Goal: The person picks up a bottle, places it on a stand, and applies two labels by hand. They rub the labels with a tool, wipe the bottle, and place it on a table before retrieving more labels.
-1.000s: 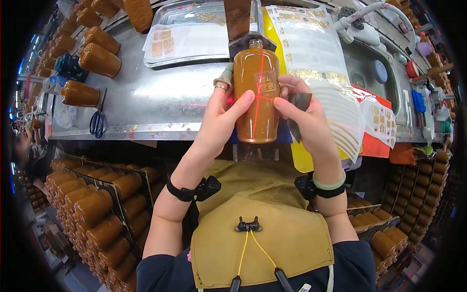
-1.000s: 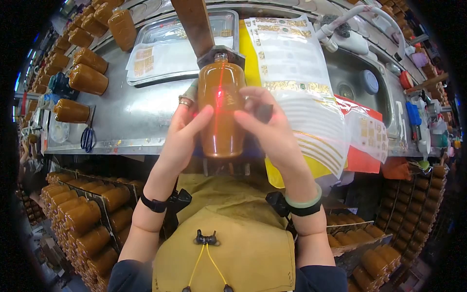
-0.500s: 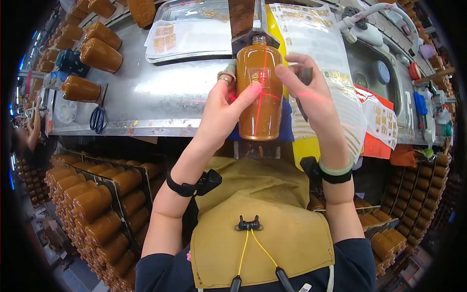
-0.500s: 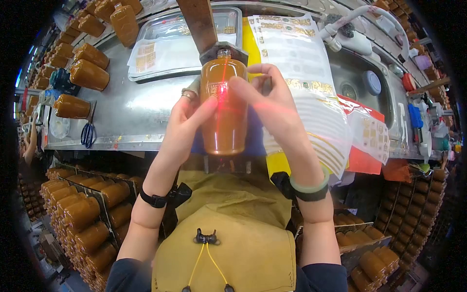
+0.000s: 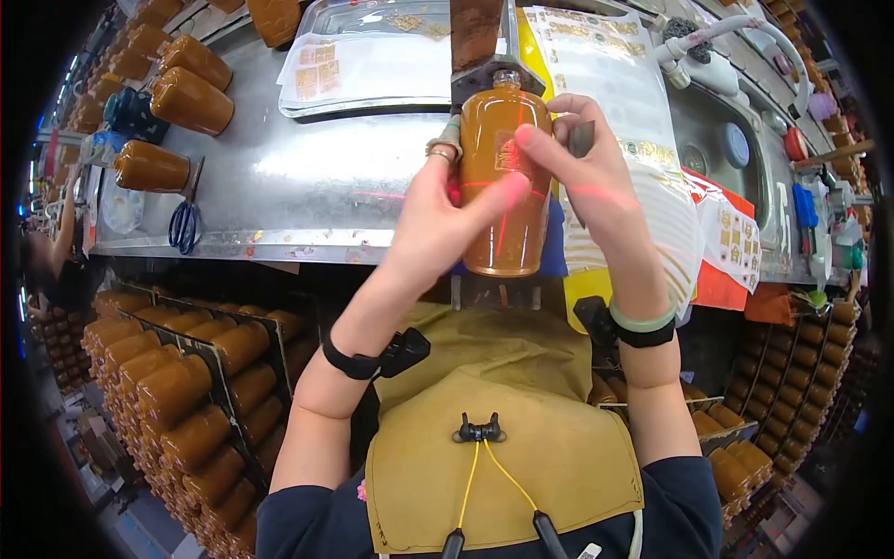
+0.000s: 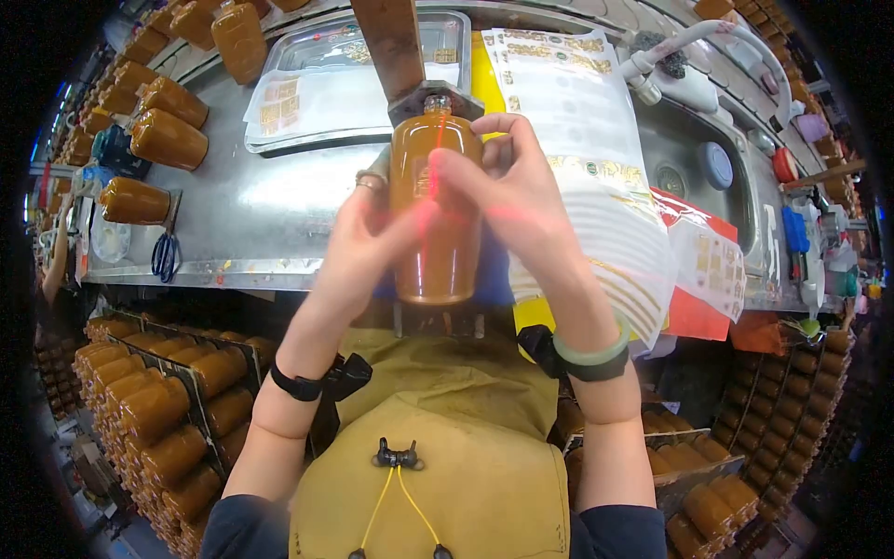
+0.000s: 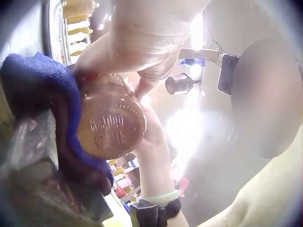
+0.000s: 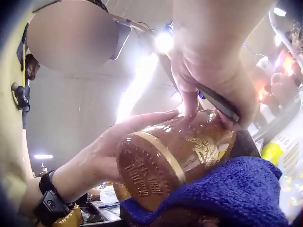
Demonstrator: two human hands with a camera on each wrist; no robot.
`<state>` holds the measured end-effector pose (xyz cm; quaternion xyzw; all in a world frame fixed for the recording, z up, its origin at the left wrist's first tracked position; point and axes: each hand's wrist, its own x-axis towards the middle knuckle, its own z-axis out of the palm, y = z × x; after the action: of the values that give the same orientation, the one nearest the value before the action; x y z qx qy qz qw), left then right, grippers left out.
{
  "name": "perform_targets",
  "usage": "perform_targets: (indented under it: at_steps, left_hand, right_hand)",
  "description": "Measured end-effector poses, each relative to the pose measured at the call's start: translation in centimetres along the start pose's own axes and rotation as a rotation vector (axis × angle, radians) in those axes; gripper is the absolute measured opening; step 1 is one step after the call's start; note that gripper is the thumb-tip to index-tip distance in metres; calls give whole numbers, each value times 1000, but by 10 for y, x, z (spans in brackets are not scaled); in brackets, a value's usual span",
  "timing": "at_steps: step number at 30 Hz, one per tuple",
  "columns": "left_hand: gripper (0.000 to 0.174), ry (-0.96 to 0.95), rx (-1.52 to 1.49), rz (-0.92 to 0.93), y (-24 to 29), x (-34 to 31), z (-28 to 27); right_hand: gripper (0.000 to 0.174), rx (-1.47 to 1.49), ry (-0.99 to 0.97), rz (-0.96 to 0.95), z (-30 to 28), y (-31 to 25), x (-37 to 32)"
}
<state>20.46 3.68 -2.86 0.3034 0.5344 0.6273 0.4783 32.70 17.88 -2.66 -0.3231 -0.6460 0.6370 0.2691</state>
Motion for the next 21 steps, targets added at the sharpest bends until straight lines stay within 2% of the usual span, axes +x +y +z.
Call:
perform_targets:
  at_steps: [1,3,4,6,11,12,13,14,15,21]
  left_hand:
    - [49,1,-1,-2,1,1,-7]
    - [45,15,-412,-120,2,3,-21]
    - [45,15,-412,-123,1,2,-22]
    - [54,111,-404,-63,-1,1,-22]
    - [49,146,-364,-49,-6,-5,-15]
    - [48,68,-218,-8,-5,-6,-12]
    - [54,-9,-73,31,-4,-7,-7]
    - [70,39,-113,34,-3,-7,0]
    - [71,53,-73,36,-8,-6,2]
    - [70,88,41,56,-13,-5,4]
  right_hand:
    - [50,0,0,2,-4,0,2]
    - [45,158,0,209,-12,-1,7]
    - [45,158,1,212,-11,-1,6]
    - [45,147,21,155,-9,-2,5]
    - [45,99,-23,147,-11,-1,4]
    - [45,99,-22,145,-8,1,4]
    - [46,67,-20,79,-5,6,4]
    - [49,35,-18,10,-3,8,5]
    - [52,-12,-11,58,0,1,3]
    - [52,-4,-18,73,3,-7,2]
